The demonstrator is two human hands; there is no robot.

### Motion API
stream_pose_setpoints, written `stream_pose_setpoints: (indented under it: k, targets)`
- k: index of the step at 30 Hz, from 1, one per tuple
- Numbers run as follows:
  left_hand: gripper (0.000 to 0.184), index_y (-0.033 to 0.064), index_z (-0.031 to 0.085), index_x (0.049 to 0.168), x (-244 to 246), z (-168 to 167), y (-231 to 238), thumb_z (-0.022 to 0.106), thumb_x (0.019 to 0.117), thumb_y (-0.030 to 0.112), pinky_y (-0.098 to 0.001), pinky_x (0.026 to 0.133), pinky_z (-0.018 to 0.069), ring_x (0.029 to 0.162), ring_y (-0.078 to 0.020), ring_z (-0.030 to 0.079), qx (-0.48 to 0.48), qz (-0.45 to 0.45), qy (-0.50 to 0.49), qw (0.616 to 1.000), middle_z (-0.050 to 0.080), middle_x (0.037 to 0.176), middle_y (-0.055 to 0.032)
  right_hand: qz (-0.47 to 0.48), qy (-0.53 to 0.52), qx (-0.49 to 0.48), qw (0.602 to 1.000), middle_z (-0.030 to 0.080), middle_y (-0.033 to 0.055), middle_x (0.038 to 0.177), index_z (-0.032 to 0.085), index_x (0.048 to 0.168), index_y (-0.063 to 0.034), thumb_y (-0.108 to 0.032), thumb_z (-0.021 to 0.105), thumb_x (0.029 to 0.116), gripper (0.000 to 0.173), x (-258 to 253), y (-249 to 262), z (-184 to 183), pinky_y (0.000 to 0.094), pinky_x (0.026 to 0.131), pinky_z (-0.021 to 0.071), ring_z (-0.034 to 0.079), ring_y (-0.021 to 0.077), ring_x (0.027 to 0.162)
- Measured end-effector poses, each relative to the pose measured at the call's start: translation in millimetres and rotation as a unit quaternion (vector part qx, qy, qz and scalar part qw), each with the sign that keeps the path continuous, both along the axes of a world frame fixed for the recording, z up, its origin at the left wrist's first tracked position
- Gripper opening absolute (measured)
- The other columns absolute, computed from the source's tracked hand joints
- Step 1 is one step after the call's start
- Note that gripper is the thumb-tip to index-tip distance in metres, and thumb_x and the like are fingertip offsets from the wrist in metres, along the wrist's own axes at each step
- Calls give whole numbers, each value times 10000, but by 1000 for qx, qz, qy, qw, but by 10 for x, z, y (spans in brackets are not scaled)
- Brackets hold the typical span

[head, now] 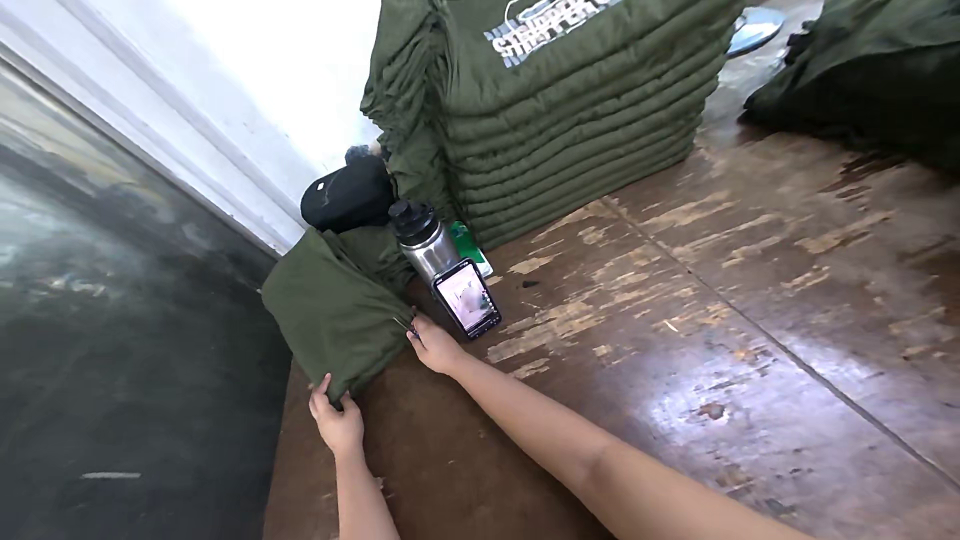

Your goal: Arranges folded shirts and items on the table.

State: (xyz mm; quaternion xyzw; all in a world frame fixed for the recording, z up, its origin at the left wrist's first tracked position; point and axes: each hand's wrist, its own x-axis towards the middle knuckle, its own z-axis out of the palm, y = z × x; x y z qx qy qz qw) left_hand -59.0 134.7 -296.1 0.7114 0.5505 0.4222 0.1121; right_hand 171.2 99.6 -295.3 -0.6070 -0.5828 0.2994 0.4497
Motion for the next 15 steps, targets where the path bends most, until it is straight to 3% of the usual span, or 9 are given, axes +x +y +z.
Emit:
stream_pose_setpoints:
  k: [4,5,6,8,9,12,14,15]
  targets:
    - [505,-39,481,1476,14,-18,14,536,975,-33,-469,1220,292,1471,-400,381,1,15,12,1000,438,1540,-278,4,-111,-23,994,176,252,1685,547,1370,25,-214,433,1086,388,-188,-290,32,426,1156,418,395,367,1483]
    - [515,-39,471,1485,7,-17,6,549,977,-19,-471,1223,288,1475,-399,378,1,16,14,1000,434,1545,-274,17,-129,-11,991,200,256,1678,563,1356,22,-211,448,1077,381,-211,-423,26,449,1157,415,389,382,1485]
    - [544,-34,445,1505,-1,-12,-13,574,978,8,-474,1225,283,1479,-397,372,-2,18,13,1000,419,1558,-271,29,-142,22,989,299,261,1640,592,1316,31,-198,468,1065,362,-217,-578,8,468,1141,424,432,392,1453]
    - [701,-18,346,1563,10,17,-104,667,949,95,-494,1220,281,1487,-420,342,-15,44,9,999,355,1587,-294,51,-143,109,982,549,266,1433,639,1231,62,-159,504,1040,322,-153,-934,-31,490,1075,469,564,397,1310]
    - [783,-8,311,1581,55,29,-195,717,929,139,-520,1208,296,1484,-459,325,-18,68,6,997,319,1592,-323,49,-137,142,979,618,262,1307,654,1175,72,-134,523,1018,290,-68,-1107,-38,494,1027,497,610,397,1228]
    - [754,-83,356,1532,366,22,-606,719,924,176,-526,1177,333,1429,-526,355,33,88,-34,995,329,1537,-394,-76,-73,131,986,658,280,1210,668,1135,116,-92,526,991,290,383,-1440,-22,489,1046,494,636,388,1184]
    - [605,-180,436,1423,725,-21,-893,633,969,168,-513,1135,385,1332,-517,461,71,-4,-57,996,444,1416,-428,-209,26,102,972,646,287,1184,603,1198,142,-144,463,1062,346,769,-1400,-55,449,1021,514,649,348,1135]
    - [556,-193,436,1412,938,-54,-990,574,1010,165,-476,1105,430,1300,-465,512,48,-73,-76,993,488,1390,-407,-249,78,90,961,637,290,1182,573,1229,140,-165,436,1082,365,952,-1326,-99,451,1007,516,648,342,1119]
